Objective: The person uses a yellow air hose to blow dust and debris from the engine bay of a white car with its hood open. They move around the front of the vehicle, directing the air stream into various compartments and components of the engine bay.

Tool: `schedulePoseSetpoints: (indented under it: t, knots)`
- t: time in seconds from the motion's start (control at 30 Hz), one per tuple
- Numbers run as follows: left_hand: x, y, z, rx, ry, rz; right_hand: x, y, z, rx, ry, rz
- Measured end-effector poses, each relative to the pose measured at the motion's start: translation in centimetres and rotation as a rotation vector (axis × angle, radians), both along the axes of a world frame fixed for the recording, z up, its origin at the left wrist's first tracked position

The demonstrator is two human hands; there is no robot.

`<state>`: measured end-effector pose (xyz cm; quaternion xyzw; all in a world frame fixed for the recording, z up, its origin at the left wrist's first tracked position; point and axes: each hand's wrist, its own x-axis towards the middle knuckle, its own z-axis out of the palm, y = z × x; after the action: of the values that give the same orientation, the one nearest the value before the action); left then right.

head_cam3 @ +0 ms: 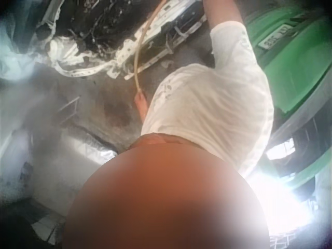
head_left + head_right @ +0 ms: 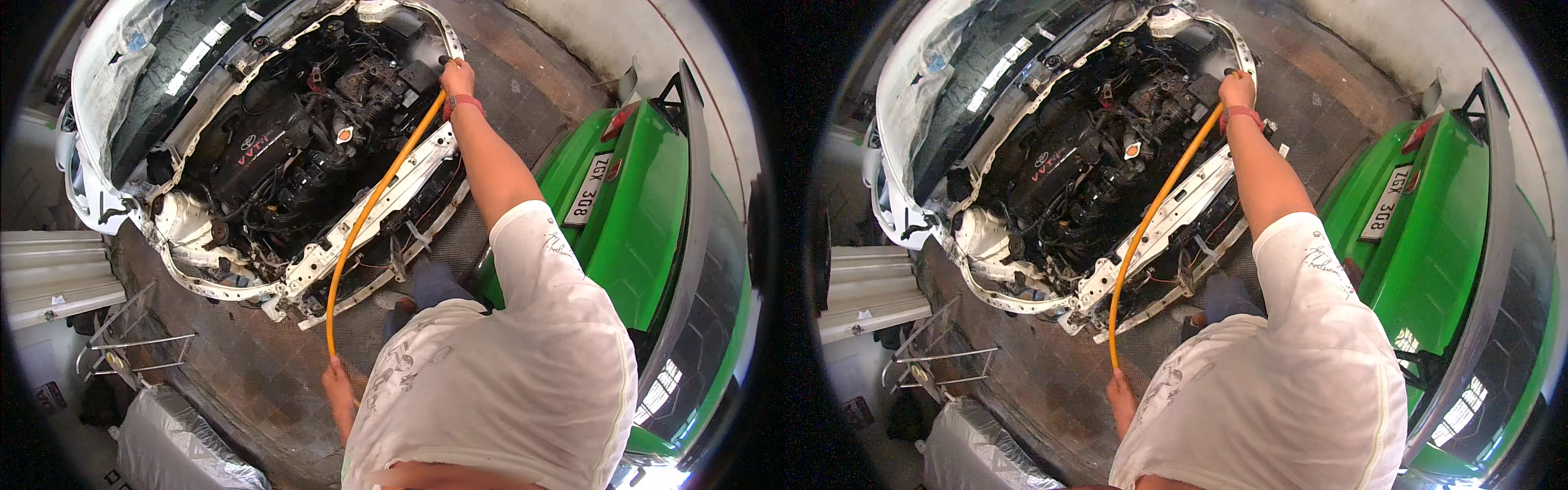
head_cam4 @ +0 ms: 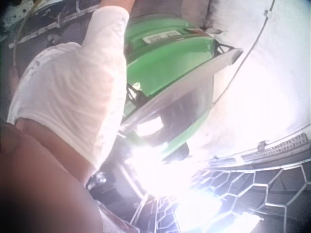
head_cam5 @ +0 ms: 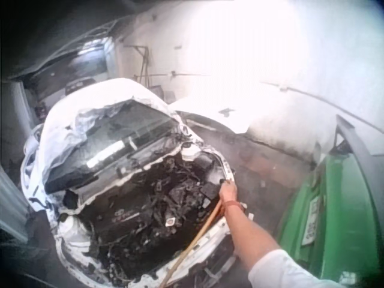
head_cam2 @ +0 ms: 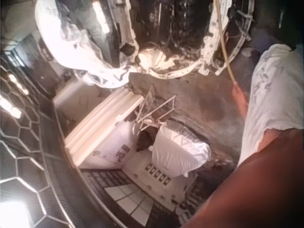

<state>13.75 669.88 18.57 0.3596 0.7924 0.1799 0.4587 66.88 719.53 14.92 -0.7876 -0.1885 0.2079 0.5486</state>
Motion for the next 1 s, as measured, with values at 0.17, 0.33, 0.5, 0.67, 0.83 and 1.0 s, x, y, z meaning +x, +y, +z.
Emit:
schedulePoseSetpoints:
  t: [0.17,0.33,0.5,0.67,0.83,1.0]
  knots:
    - [1.0,2.0,0.5,-0.014,0.111,-0.031,0.2,1.1,-0.4,0.022,-0.085,-0.077]
    - [6.4,5.2,2.1,-0.059,0.068,0.011,1.3,7.5,-0.3,0.093,-0.06,-0.133]
    - [12.7,9.2,3.6,-0.081,0.098,0.059,2.0,16.4,1.9,0.259,-0.113,-0.08]
    - [16.6,11.4,4.3,-0.097,0.115,0.159,-1.1,23.7,3.9,0.333,-0.02,0.113]
    - [18.6,11.8,4.8,-0.078,0.121,0.188,-3.4,26.9,4.6,0.252,0.281,0.238]
    - [20.2,13.8,5.4,-0.051,0.132,0.208,-1.2,25.9,4.4,0.308,-0.007,0.028]
